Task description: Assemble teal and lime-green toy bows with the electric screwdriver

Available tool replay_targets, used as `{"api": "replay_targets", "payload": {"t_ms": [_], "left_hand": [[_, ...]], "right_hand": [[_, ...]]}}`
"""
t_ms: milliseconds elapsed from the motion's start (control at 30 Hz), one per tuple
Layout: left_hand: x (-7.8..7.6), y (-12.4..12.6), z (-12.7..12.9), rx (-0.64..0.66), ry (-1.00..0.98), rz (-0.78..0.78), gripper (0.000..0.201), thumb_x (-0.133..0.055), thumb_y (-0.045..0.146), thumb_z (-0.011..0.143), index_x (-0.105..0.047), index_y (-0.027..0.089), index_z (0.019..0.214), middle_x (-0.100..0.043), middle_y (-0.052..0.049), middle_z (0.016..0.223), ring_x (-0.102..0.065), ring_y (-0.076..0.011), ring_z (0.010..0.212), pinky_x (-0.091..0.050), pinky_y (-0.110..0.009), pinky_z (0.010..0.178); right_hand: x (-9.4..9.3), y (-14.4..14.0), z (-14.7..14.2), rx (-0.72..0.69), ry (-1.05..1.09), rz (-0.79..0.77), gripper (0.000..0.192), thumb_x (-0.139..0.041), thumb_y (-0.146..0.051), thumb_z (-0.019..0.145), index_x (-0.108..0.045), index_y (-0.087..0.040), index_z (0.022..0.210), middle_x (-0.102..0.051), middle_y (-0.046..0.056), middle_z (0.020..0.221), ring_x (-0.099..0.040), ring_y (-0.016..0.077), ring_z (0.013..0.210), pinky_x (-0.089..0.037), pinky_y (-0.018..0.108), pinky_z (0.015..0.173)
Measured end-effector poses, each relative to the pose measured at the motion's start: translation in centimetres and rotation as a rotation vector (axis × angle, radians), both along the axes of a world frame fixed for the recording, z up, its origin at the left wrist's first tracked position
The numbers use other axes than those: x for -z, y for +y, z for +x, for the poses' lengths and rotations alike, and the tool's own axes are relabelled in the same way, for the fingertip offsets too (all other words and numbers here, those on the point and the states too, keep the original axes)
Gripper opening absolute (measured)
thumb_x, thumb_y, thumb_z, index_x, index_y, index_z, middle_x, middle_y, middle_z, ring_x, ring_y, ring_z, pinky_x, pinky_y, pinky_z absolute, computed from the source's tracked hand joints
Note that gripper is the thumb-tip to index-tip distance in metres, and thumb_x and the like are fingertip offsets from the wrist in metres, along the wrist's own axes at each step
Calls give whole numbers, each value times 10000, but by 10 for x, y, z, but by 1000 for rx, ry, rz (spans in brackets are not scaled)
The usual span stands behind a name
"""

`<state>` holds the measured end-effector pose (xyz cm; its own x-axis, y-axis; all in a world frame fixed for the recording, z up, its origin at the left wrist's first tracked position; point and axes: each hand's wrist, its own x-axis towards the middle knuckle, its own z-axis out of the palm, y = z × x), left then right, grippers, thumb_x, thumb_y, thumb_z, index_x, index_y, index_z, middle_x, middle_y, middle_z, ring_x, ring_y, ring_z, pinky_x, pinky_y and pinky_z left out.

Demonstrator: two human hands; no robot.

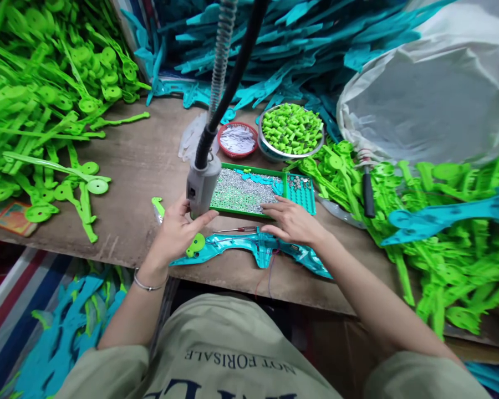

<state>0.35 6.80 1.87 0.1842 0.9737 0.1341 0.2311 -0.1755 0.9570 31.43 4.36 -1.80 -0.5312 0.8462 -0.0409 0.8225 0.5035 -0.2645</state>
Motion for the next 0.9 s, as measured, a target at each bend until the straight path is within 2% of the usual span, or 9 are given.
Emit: {"api": "replay_targets", "payload": {"t_ms": [133, 200, 300, 367, 433, 500, 700, 800, 900], "left_hand": [[-3, -2, -3, -1, 24, -7, 306, -817, 412, 790, -736, 194, 989, -775, -53, 966, -707, -193, 856, -603, -314, 752], [-5, -2, -4, -2, 36, -9, 343, -820, 457, 790, -737, 192, 991, -778, -55, 969, -711, -197, 852, -603, -313, 741], [-6, -1, -5, -18, 46, 10, 423, -826, 548, 771, -731, 185, 966, -781, -61, 949, -722, -210, 859, -604, -317, 745], [-6, 0, -4, -19, 51, 24, 450, -833, 573, 755, -727, 179, 943, -780, -64, 931, -724, -214, 862, -602, -319, 761], [-7, 1, -3, -3, 53, 26, 451, -835, 568, 752, -729, 176, 947, -780, -66, 933, -720, -212, 858, -598, -317, 759], [-7, 1, -3, 11, 43, 25, 431, -834, 546, 760, -736, 183, 969, -782, -68, 958, -716, -209, 871, -596, -316, 763], [-6, 3, -3, 6, 35, 27, 373, -819, 508, 782, -741, 203, 983, -776, -52, 955, -705, -200, 870, -591, -324, 777], [-5, 5, -3, -1, 32, 23, 393, -823, 507, 777, -742, 206, 1016, -778, -53, 970, -709, -208, 891, -592, -324, 769], [-3, 5, -2, -3, 20, 13, 384, -827, 502, 776, -743, 208, 1010, -778, -51, 960, -712, -203, 870, -597, -321, 761]], "right_hand": [[6, 20, -39, -39, 50, -3, 724, -305, -695, 1016, -736, -153, 1227, -700, 168, 1357, -676, 347, 1247, -512, 559, 1128], [7, 32, -64, -57, 94, 8, 699, -317, -660, 1031, -723, -133, 1248, -692, 179, 1364, -664, 343, 1264, -520, 544, 1109], [9, 49, -96, -110, 149, 36, 634, -364, -626, 1038, -663, -174, 1366, -602, 137, 1500, -522, 340, 1435, -421, 576, 1194], [12, 56, -104, -139, 146, 21, 600, -408, -611, 1032, -607, -222, 1444, -524, 96, 1578, -402, 336, 1525, -323, 614, 1247], [15, 58, -96, -138, 131, -5, 595, -419, -600, 1032, -568, -244, 1485, -478, 80, 1611, -348, 335, 1553, -271, 638, 1266], [17, 52, -75, -101, 120, -19, 611, -398, -598, 1037, -548, -234, 1504, -462, 89, 1619, -348, 338, 1552, -274, 645, 1268], [11, 4, -4, 49, 36, -31, 638, -381, -626, 1029, -611, -205, 1451, -554, 101, 1551, -445, 337, 1498, -363, 569, 1271], [7, -12, 2, 106, 43, -22, 662, -376, -680, 1009, -625, -237, 1434, -618, 87, 1490, -528, 343, 1436, -432, 575, 1231], [7, -7, -15, 89, 86, -59, 754, -336, -695, 1010, -600, -140, 1447, -569, 171, 1520, -506, 360, 1449, -465, 575, 1197]]}}
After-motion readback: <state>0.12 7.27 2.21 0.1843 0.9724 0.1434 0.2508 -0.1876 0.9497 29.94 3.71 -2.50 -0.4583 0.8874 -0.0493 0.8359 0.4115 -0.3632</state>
